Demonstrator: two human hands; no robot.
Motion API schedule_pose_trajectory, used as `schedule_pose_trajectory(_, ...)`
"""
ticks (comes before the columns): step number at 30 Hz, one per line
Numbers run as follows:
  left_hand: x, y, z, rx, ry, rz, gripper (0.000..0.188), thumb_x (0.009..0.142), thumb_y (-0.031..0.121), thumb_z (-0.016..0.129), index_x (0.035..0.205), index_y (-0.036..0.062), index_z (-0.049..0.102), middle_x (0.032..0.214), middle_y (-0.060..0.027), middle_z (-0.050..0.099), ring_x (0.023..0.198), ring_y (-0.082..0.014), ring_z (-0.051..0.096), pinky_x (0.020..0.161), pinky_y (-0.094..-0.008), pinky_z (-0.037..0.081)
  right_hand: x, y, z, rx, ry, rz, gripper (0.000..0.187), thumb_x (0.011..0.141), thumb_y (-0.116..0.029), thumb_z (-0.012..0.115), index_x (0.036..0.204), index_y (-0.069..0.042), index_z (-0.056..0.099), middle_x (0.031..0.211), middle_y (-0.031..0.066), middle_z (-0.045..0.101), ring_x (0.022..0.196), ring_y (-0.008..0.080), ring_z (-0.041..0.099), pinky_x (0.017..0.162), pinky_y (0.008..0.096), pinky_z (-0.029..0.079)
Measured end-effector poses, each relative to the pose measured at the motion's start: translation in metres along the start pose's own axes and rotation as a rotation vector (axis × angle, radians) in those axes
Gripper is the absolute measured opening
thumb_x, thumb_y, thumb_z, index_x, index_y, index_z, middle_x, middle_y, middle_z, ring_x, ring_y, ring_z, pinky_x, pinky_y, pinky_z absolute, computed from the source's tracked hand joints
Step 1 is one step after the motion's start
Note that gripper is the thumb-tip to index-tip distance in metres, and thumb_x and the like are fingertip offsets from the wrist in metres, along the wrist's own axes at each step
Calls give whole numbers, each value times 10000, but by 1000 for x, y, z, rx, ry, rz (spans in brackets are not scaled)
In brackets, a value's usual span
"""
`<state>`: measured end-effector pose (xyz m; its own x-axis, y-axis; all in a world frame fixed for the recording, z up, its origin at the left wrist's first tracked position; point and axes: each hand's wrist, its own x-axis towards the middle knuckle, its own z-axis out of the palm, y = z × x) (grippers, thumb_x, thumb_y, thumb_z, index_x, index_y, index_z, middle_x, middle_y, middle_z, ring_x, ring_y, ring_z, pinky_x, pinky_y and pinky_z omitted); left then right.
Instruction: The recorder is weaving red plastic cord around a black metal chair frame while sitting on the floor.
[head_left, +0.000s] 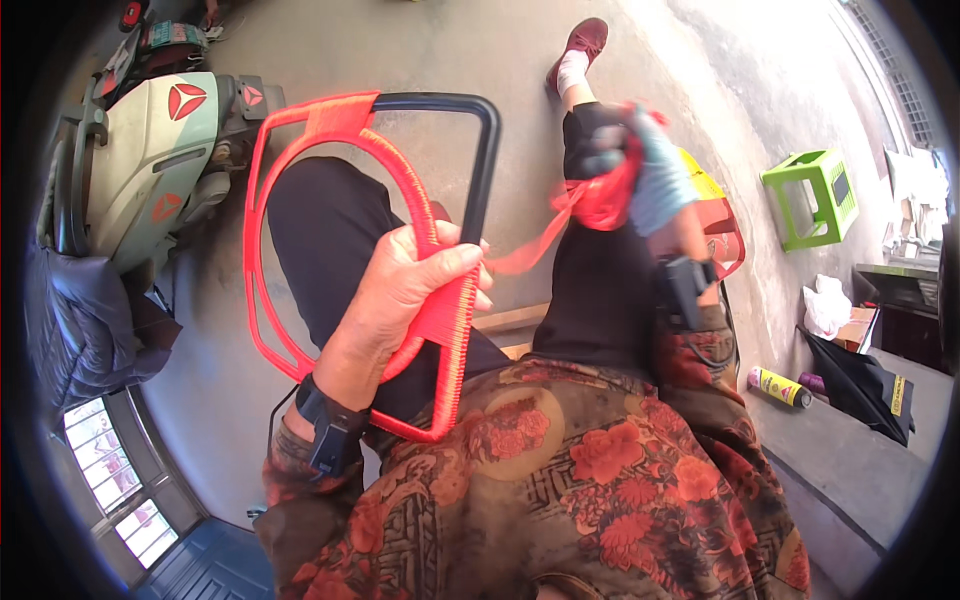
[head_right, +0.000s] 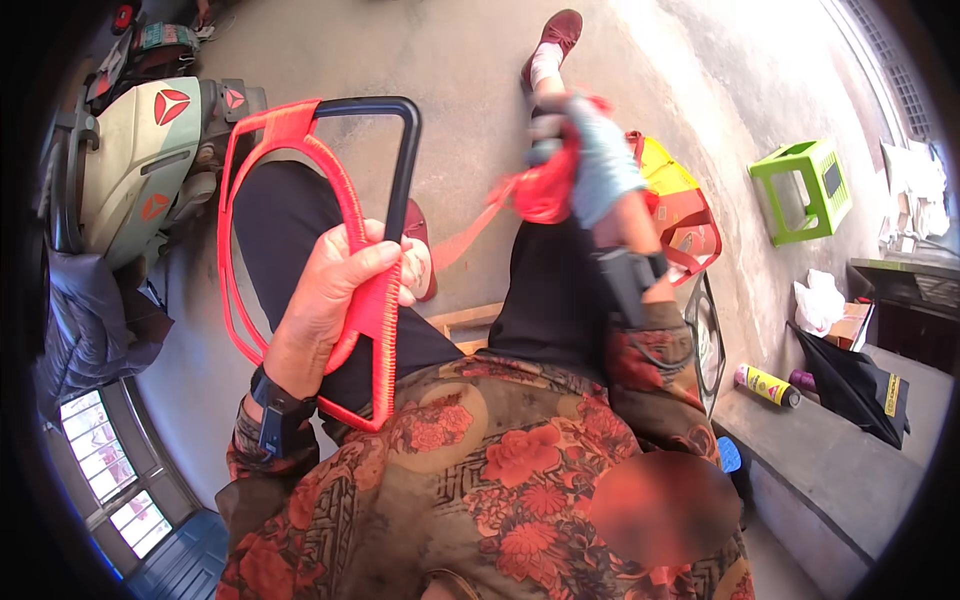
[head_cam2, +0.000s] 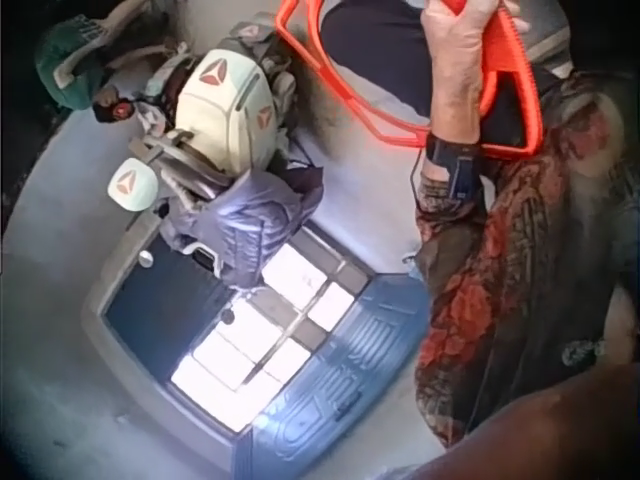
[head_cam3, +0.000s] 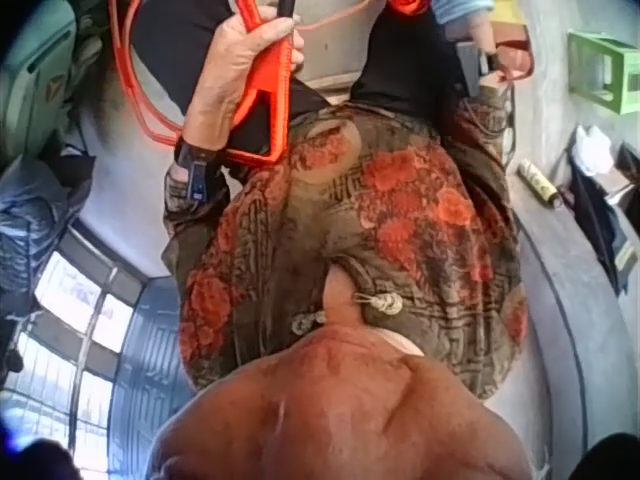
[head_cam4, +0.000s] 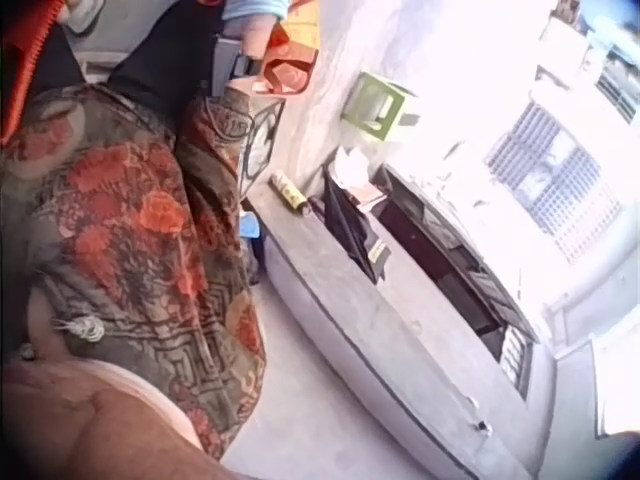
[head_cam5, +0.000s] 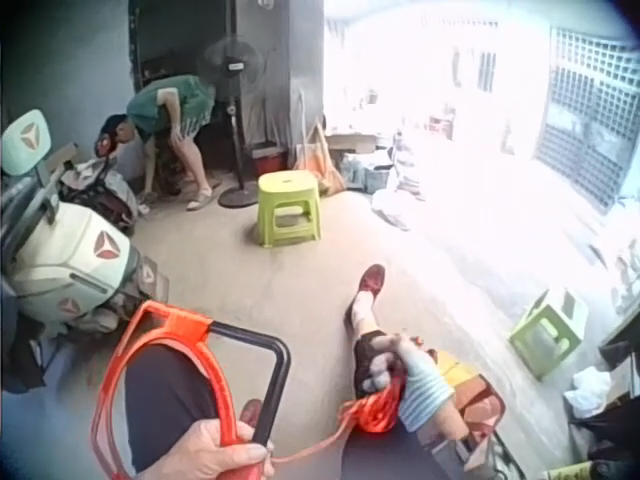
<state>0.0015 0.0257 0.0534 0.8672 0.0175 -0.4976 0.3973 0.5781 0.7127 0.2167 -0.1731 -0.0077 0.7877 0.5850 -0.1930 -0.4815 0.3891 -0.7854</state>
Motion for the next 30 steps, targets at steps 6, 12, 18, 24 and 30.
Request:
schedule_pose_trajectory(6, 14, 3, 11, -75, 220, 82, 251, 859, 102, 692, 1008, 16, 509, 779, -119, 652, 645, -194, 670, 591, -289, 555, -34, -40, -142, 385, 321, -164, 315, 970, -355, 560, 1003, -41, 548, 607, -69, 438, 498, 64, 383, 541, 241, 397)
schedule_pose_trajectory(12, 34, -14, 0, -25, 234, 150, 200, 910, 211, 661, 969, 29, 603, 814, -68, 655, 706, -149, 652, 640, -263, 531, -65, -45, -21, 132, 294, 19, 483, 873, -316, 681, 1192, -4, 497, 922, 79, 597, 733, 184, 585, 774, 337, 511)
schedule_pose_trajectory(18, 40, -15, 4, 19, 345, 324, 368, 958, 324, 580, 1158, 15, 565, 1117, -74, 587, 962, -127, 583, 873, -270, 466, -77, 33, 56, -1061, -639, 313, 374, 870, -258, 663, 1192, -74, 607, 915, 87, 675, 825, 122, 627, 749, 273, 501)
schedule_pose_trajectory(24, 47, -30, -4, -12, 317, 373, 562, 856, 89, 700, 1291, 11, 353, 1171, -117, 558, 1119, -177, 543, 917, -324, 495, -17, 60, 90, 121, -167, 496, 645, 966, -581, 402, 1280, -31, 521, 1160, 112, 628, 987, 219, 621, 844, 352, 505)
schedule_pose_trajectory(30, 39, -21, -8, -191, 170, 327, 377, 882, 65, 668, 1201, 8, 476, 1052, -93, 602, 879, -147, 639, 722, -298, 563, -5, 50, 114, 37, -178, 260, 670, 928, -234, 623, 1458, -45, 258, 1234, 156, 573, 1057, 264, 614, 861, 350, 533)
